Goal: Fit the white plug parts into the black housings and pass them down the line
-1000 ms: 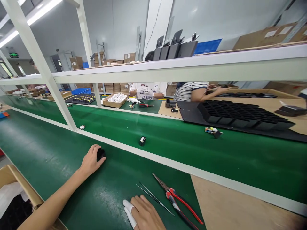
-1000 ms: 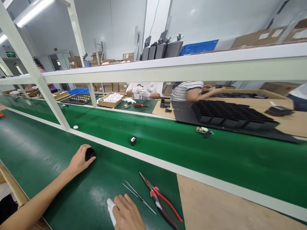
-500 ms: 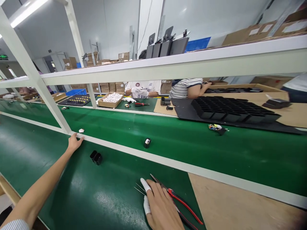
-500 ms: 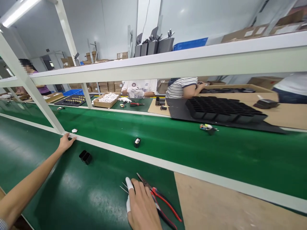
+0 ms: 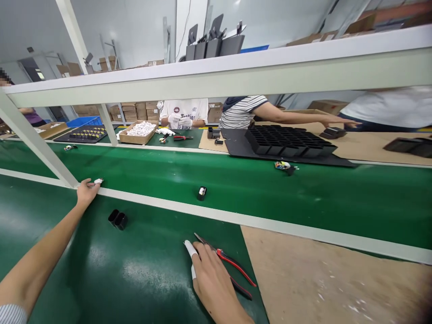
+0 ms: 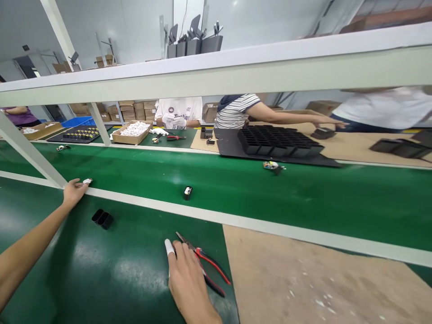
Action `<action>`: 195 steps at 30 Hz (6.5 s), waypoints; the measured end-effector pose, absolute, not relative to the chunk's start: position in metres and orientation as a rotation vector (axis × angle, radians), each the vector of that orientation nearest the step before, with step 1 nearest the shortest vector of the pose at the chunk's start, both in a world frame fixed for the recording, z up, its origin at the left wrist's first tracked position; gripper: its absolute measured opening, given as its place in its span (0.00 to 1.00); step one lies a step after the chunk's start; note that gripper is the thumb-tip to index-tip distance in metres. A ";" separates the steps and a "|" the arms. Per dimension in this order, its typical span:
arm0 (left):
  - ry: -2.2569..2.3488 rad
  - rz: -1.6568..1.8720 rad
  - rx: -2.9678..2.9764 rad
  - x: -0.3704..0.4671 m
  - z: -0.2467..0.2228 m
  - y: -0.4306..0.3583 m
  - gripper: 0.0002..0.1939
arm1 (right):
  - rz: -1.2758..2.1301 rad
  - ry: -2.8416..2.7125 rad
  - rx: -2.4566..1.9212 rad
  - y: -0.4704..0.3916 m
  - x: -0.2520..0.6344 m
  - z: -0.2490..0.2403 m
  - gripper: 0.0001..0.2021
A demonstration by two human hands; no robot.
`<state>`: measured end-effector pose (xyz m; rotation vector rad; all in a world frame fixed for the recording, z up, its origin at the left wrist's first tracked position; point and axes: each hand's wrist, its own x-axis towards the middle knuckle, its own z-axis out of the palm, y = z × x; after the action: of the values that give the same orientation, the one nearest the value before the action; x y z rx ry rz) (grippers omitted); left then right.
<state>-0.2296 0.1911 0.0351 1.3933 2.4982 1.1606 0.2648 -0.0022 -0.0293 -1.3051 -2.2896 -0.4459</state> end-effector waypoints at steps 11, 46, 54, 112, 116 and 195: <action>1.398 0.993 2.372 -0.048 0.040 0.047 0.18 | -0.477 -2.286 -1.422 -0.001 0.262 -0.029 0.25; 1.088 0.840 2.431 -0.007 0.015 0.020 0.04 | 0.482 -2.327 -1.141 -0.022 0.246 0.012 0.26; 1.113 0.926 2.437 -0.020 0.004 0.016 0.04 | 0.581 -2.356 -1.225 -0.026 0.244 0.010 0.28; 1.155 0.688 2.082 -0.021 0.004 0.006 0.55 | 0.145 -2.042 -1.065 -0.025 0.235 0.001 0.25; 1.134 0.751 2.156 -0.017 -0.001 0.002 0.48 | 0.165 -2.027 -0.991 -0.031 0.232 0.008 0.29; 1.059 0.694 2.135 -0.006 0.002 -0.006 0.41 | -0.327 -2.166 -1.351 -0.017 0.245 0.000 0.13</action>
<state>-0.0057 -0.0063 0.0020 2.1352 1.0587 0.6940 0.2453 -0.0167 0.0005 -1.3510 -2.1657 -0.3274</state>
